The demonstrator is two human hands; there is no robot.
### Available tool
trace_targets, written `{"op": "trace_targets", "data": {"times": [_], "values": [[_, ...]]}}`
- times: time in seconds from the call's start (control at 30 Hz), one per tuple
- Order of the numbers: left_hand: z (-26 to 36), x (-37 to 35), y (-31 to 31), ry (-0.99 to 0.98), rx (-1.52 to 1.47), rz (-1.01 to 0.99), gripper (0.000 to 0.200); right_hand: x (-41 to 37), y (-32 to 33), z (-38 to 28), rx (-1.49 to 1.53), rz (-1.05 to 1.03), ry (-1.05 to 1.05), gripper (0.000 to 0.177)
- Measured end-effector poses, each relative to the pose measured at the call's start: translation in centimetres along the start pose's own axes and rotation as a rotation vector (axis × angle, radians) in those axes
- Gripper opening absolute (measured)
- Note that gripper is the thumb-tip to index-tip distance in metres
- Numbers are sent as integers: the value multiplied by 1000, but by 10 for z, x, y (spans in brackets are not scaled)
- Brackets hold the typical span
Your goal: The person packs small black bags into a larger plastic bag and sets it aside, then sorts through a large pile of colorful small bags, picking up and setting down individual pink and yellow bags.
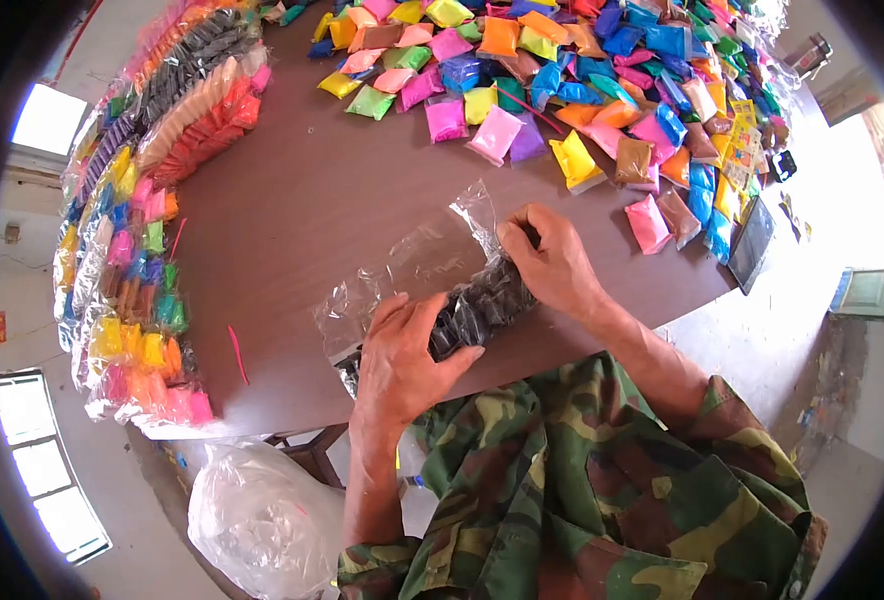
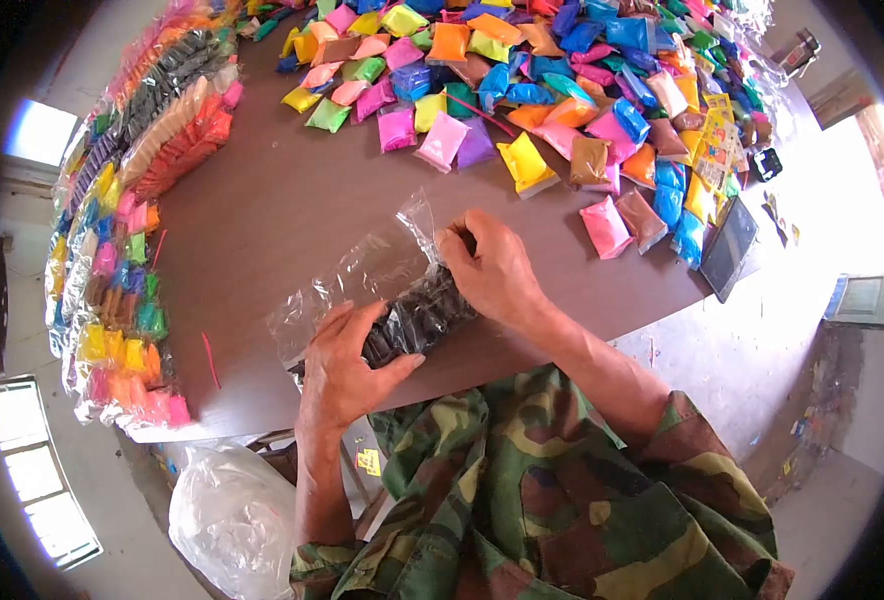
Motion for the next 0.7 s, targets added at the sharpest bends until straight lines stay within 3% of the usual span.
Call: {"op": "trace_targets", "data": {"times": [0.27, 0.37, 0.57, 0.7], "values": [[25, 17, 15, -92, -40, 146, 79, -2, 2, -6, 16, -48, -18, 25], [16, 18, -5, -52, -86, -52, 81, -1, 0, -4, 33, -51, 10, 25], [21, 18, -4, -34, -35, -93, 78, -3, -2, -1, 45, -14, 0, 24], [35, 31, -6, -46, -135, 51, 70, -3, -3, 1, 25, -30, 5, 25]]}}
Point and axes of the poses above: each hand's wrist, its own x-axis towards the middle knuckle, its own y-axis out of the back of the hand, z = x × y, the point moved 4 cm from there along x, towards the middle knuckle, and after that the axes turned 15 degrees about z, right-handed, at the moved point
